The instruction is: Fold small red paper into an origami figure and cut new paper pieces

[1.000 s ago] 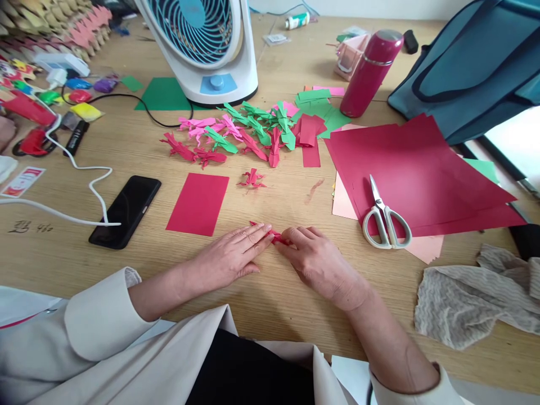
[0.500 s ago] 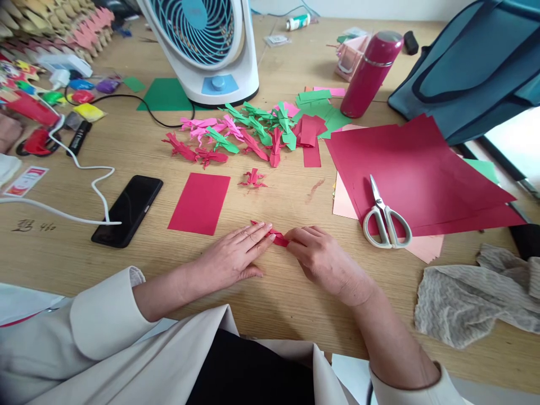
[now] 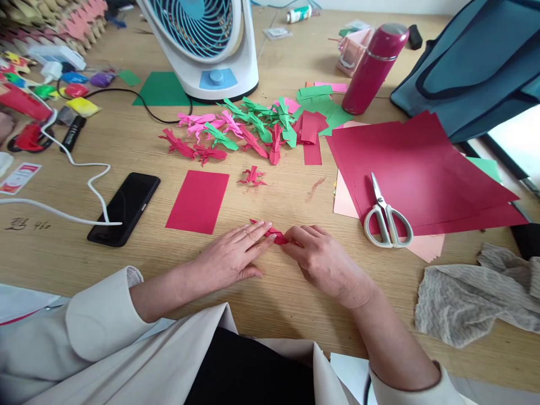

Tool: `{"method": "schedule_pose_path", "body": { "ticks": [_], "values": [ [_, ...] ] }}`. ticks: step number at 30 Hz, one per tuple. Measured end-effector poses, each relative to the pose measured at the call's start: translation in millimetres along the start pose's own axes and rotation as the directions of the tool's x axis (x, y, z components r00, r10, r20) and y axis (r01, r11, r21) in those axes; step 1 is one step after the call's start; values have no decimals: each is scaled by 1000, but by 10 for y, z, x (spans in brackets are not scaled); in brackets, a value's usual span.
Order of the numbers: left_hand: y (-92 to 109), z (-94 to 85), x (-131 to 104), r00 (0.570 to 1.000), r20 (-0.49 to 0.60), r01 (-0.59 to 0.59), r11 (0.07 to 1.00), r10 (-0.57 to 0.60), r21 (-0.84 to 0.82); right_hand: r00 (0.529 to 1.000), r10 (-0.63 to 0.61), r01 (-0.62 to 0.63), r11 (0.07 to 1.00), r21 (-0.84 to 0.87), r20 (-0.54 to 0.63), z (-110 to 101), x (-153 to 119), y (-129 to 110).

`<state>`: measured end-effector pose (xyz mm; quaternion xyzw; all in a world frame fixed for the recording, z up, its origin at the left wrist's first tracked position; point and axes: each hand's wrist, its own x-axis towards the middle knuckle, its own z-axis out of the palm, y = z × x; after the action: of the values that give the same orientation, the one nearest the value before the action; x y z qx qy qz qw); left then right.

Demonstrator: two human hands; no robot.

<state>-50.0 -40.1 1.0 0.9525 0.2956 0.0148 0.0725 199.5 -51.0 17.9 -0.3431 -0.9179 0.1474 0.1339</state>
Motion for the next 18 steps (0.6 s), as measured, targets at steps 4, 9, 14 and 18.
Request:
{"method": "schedule_pose_path", "body": {
  "ticks": [4, 9, 14, 18],
  "values": [
    [20, -26, 2, 1000, 12, 1, 1000, -1, 19, 996, 72, -62, 980, 191, -47, -2, -28, 63],
    [59, -40, 5, 1000, -19, 4, 998, -3, 58, 976, 187, -147, 943, 298, -109, -19, -42, 141],
    [86, -48, 24, 1000, -15, 8, 998, -7, 67, 968, 216, -164, 928, 334, -124, -29, -19, 150],
    [117, -69, 47, 1000, 3, 22, 997, -23, 70, 968, 217, -165, 928, 335, -125, -12, -9, 143]
  ]
}}
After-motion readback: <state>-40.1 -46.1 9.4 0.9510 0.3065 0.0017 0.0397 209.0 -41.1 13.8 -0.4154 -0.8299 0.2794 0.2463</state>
